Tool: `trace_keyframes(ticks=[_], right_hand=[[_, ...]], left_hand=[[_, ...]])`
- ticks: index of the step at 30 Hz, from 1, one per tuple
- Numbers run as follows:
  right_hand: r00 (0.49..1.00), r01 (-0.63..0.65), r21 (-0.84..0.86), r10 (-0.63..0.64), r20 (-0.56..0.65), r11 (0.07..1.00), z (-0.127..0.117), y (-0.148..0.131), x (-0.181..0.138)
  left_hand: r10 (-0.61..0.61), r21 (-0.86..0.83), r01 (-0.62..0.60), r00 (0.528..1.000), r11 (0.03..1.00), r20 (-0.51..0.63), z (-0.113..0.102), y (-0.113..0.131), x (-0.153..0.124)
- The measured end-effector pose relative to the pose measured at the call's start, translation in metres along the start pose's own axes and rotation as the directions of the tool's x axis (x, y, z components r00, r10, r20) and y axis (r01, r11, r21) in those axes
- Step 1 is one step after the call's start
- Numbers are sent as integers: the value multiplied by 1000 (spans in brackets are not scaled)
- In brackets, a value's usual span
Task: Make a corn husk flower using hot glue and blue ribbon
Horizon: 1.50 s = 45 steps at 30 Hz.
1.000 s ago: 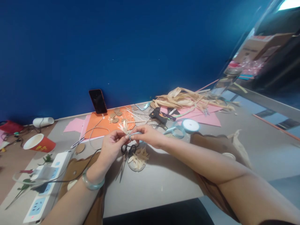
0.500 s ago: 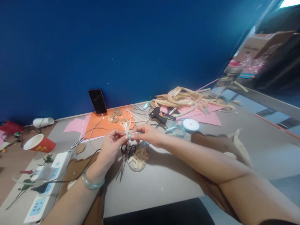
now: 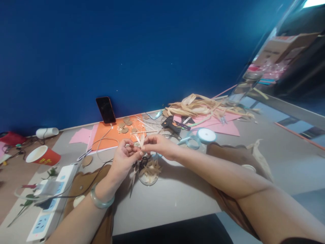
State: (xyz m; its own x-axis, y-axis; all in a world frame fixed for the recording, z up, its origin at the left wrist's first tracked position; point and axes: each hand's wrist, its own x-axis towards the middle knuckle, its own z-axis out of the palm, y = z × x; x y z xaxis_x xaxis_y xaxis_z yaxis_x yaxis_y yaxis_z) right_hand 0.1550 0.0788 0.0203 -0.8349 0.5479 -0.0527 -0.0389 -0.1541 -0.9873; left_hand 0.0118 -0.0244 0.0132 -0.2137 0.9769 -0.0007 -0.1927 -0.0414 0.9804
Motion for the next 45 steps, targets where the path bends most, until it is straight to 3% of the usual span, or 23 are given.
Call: trace_keyframes(ticks=[17,30,45], right_hand=[[999,21,-52,-23,-38,998,-3,-3,-1],[998,30,-53,-32,-46,998,-2,-6,-2],[999,44,-72,-46,-25,996,-6,2,-1]], left_hand=[[-157,-117,160,987,980,40,2,3,1],[-332,-149,344,938,927,105,1,7,5],[-370,-132,391,916,911,158,-4,3,5]])
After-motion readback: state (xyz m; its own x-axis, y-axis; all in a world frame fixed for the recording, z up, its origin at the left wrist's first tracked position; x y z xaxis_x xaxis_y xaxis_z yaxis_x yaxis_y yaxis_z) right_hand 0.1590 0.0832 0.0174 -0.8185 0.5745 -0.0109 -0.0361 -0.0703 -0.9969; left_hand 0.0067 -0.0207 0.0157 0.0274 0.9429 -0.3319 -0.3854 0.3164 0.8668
